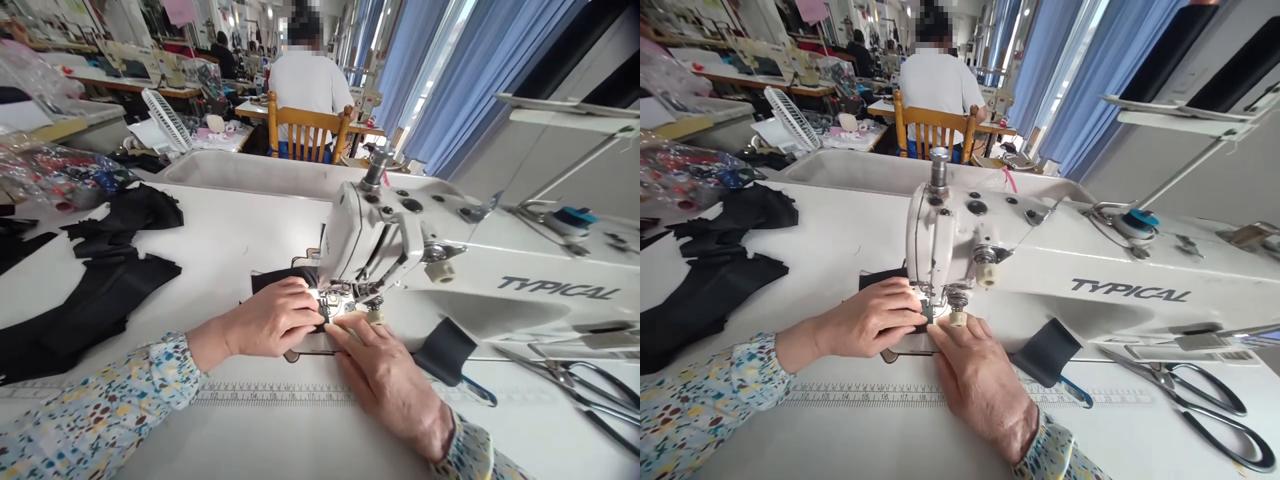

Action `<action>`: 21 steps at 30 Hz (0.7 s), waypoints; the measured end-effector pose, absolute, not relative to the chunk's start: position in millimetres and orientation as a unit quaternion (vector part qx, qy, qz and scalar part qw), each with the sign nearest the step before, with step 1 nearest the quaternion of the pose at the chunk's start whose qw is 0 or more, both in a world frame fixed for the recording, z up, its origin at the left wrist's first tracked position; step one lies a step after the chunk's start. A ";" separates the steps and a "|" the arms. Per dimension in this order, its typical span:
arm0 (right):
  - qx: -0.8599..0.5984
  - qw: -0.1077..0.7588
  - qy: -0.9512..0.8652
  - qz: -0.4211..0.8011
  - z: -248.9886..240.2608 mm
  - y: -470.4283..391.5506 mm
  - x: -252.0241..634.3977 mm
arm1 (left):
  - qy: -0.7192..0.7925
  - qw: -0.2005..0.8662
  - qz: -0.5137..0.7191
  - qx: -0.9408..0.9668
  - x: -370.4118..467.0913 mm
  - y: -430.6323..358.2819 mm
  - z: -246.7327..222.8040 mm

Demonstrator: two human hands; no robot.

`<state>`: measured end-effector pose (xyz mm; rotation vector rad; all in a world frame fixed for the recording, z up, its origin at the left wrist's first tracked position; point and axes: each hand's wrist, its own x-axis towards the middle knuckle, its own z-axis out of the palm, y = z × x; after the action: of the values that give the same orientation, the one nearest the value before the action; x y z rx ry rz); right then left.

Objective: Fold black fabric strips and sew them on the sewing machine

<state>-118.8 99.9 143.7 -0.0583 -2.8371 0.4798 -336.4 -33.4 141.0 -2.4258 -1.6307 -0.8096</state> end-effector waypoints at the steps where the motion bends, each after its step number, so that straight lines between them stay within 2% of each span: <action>1: -0.019 0.133 -0.979 0.155 143.4 99.3 -117.9 | -0.540 0.054 -0.270 -0.796 -336.6 -32.3 141.2; 21: -0.022 0.133 -0.983 0.128 144.2 96.1 -118.1 | -0.569 0.111 -0.188 -0.793 -339.0 -24.0 143.4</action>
<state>-118.1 96.1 144.2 -0.0650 -2.8494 0.3717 -339.0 -24.0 143.4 -2.3285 -1.6723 -0.5508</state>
